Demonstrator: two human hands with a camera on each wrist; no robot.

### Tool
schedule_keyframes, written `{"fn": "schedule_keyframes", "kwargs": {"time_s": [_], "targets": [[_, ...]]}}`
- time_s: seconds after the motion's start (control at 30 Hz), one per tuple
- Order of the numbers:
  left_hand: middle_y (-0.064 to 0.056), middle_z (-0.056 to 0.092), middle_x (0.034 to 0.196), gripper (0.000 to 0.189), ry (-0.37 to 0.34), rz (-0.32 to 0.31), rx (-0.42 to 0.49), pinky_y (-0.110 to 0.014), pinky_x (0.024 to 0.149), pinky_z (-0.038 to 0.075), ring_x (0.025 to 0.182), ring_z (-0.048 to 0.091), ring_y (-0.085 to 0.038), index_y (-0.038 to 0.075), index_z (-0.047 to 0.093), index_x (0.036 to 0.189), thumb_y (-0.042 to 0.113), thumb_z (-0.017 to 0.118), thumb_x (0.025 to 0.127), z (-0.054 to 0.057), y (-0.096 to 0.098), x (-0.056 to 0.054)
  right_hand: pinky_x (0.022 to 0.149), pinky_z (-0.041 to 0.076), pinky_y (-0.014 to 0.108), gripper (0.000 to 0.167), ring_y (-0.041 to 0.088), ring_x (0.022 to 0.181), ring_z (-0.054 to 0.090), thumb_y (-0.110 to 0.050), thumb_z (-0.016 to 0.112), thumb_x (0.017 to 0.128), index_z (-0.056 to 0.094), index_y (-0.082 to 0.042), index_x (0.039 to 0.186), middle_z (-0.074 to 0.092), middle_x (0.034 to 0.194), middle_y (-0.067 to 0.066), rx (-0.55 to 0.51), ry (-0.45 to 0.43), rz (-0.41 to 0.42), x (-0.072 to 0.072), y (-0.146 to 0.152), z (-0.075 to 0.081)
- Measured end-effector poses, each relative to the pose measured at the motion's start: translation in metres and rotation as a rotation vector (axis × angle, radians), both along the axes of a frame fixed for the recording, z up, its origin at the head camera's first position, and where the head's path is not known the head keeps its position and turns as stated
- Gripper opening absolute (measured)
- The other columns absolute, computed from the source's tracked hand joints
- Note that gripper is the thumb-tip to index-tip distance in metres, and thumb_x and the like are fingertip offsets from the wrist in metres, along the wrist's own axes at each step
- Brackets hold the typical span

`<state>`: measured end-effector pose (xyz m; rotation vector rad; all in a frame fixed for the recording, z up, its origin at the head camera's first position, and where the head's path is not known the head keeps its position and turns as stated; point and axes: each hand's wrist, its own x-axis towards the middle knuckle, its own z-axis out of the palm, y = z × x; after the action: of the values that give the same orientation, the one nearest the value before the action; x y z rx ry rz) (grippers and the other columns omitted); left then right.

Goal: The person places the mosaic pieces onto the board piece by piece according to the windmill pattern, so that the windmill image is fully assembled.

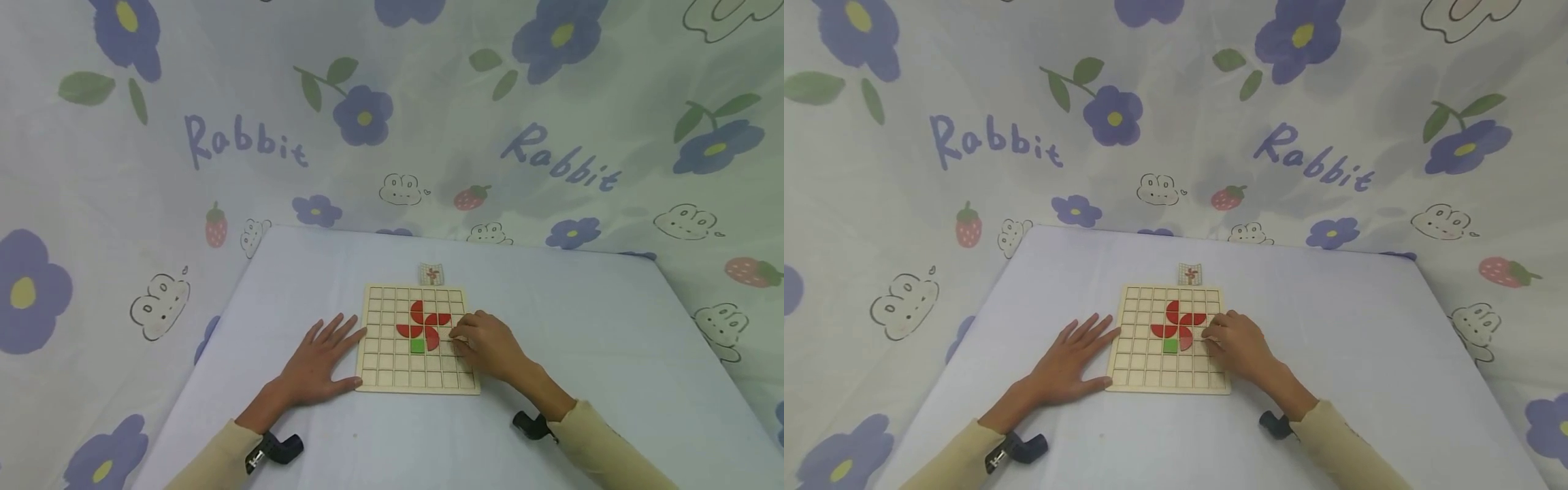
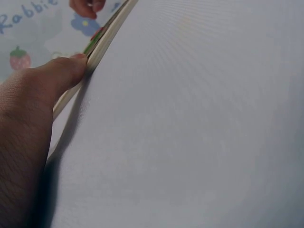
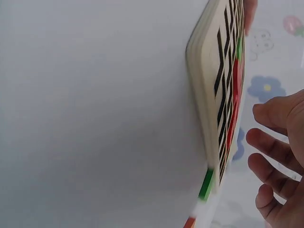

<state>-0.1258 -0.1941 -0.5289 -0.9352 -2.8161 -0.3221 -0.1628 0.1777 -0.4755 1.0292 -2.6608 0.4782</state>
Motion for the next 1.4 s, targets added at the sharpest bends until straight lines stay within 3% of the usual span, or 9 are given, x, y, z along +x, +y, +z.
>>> {"fn": "schedule_keyframes", "kwargs": {"time_s": [0.3, 0.43, 0.53, 0.73, 0.87, 1.1, 1.4], "targets": [[-0.006, 0.023, 0.161, 0.087, -0.01, 0.006, -0.003, -0.058, 0.114, 0.016, 0.148, 0.016, -0.031, 0.024, 0.028, 0.157, 0.075, 0.044, 0.087, 0.0, 0.0, -0.002, 0.068, 0.05, 0.037, 0.019, 0.023, 0.084, 0.058, -0.013, 0.085, 0.075, 0.078, -0.011, 0.092, 0.068, 0.095, 0.002, 0.024, 0.025, -0.202, -0.006, 0.055, -0.006], [-0.005, 0.022, 0.162, 0.088, -0.026, 0.011, -0.008, -0.057, 0.115, 0.013, 0.148, 0.014, -0.03, 0.025, 0.027, 0.157, 0.076, 0.043, 0.087, 0.001, -0.001, -0.002, 0.07, 0.05, 0.041, 0.02, 0.027, 0.087, 0.058, -0.015, 0.085, 0.075, 0.078, -0.011, 0.093, 0.067, 0.096, 0.004, -0.002, 0.035, -0.241, -0.004, 0.07, -0.011], [-0.004, 0.02, 0.162, 0.088, -0.036, 0.019, -0.021, -0.056, 0.116, 0.01, 0.149, 0.011, -0.029, 0.026, 0.026, 0.157, 0.077, 0.041, 0.087, 0.001, -0.003, -0.003, 0.074, 0.05, 0.042, 0.022, 0.027, 0.093, 0.057, -0.017, 0.084, 0.077, 0.078, -0.011, 0.098, 0.066, 0.1, 0.004, -0.009, 0.005, -0.211, -0.002, 0.062, -0.012], [-0.005, 0.022, 0.162, 0.088, -0.015, 0.013, -0.017, -0.057, 0.115, 0.013, 0.148, 0.013, -0.03, 0.024, 0.028, 0.157, 0.075, 0.043, 0.087, 0.001, -0.003, -0.004, 0.09, 0.046, 0.047, 0.034, 0.028, 0.111, 0.053, -0.026, 0.077, 0.086, 0.072, -0.013, 0.117, 0.062, 0.115, 0.005, 0.018, -0.048, -0.021, 0.009, 0.017, -0.015], [-0.006, 0.025, 0.161, 0.087, 0.005, -0.002, -0.003, -0.058, 0.113, 0.016, 0.147, 0.017, -0.032, 0.023, 0.03, 0.156, 0.074, 0.046, 0.087, 0.0, -0.001, -0.003, 0.092, 0.043, 0.045, 0.04, 0.026, 0.112, 0.049, -0.032, 0.071, 0.091, 0.068, -0.012, 0.125, 0.057, 0.113, 0.002, 0.057, -0.075, 0.033, 0.015, -0.004, -0.018], [-0.006, 0.024, 0.161, 0.087, -0.011, 0.0, 0.001, -0.058, 0.114, 0.014, 0.148, 0.015, -0.032, 0.023, 0.03, 0.156, 0.074, 0.046, 0.087, -0.001, 0.0, -0.002, 0.091, 0.041, 0.043, 0.031, 0.023, 0.107, 0.048, -0.027, 0.073, 0.089, 0.073, -0.012, 0.116, 0.057, 0.105, 0.0, 0.059, -0.076, 0.035, 0.019, -0.015, -0.02], [-0.004, 0.02, 0.162, 0.088, -0.044, 0.009, -0.003, -0.056, 0.116, 0.01, 0.149, 0.01, -0.028, 0.025, 0.027, 0.157, 0.075, 0.044, 0.087, -0.001, 0.001, 0.0, 0.072, 0.042, 0.034, 0.023, 0.018, 0.09, 0.049, -0.03, 0.078, 0.085, 0.077, -0.02, 0.105, 0.06, 0.096, -0.005, 0.019, 0.059, 0.052, 0.014, -0.03, -0.02]]}}
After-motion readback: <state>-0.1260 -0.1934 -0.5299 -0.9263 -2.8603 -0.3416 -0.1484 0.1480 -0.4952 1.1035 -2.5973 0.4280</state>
